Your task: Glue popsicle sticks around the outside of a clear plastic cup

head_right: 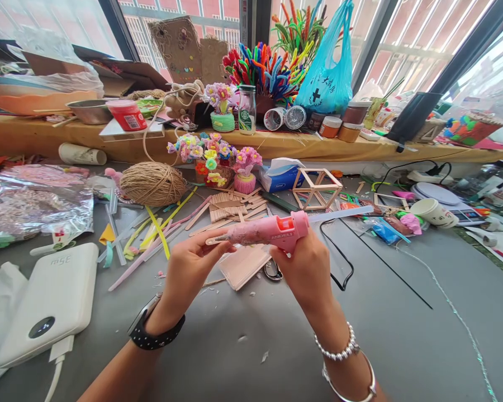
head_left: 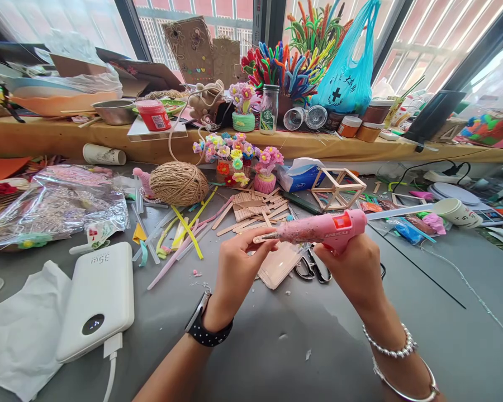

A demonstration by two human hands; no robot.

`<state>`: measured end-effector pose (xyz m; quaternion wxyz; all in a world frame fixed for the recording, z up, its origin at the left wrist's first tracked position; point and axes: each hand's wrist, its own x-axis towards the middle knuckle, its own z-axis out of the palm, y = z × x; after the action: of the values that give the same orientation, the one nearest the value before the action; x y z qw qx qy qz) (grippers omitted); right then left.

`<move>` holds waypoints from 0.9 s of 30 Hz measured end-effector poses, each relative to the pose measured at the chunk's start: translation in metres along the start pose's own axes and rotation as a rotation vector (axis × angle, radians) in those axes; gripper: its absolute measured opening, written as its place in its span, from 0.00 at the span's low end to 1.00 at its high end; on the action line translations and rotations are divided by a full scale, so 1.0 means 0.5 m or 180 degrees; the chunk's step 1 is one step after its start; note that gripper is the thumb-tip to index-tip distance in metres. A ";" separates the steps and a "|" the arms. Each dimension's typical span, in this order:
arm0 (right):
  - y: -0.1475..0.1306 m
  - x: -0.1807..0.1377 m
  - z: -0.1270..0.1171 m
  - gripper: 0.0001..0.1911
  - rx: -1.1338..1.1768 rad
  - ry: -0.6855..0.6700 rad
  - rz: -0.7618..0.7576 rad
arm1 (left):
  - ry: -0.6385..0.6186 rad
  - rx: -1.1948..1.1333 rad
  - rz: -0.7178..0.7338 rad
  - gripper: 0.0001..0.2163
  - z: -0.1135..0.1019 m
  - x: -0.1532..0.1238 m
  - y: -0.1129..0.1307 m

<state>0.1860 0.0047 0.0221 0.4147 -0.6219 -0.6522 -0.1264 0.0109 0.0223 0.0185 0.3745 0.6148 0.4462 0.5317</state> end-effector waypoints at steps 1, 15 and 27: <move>0.001 0.000 0.000 0.03 -0.0002 -0.0018 0.0014 | -0.0004 0.0000 0.0007 0.08 0.000 0.000 0.000; 0.011 0.001 -0.003 0.04 -0.0021 -0.0054 0.0013 | -0.0025 -0.0108 -0.0033 0.08 0.002 -0.001 -0.007; 0.016 0.002 -0.006 0.03 -0.0010 -0.0120 0.0026 | -0.0001 -0.0121 -0.0064 0.08 0.001 -0.001 -0.003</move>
<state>0.1946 0.0052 0.0219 0.4018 -0.6275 -0.6572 -0.1139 0.0112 0.0222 0.0166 0.3915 0.6032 0.4422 0.5361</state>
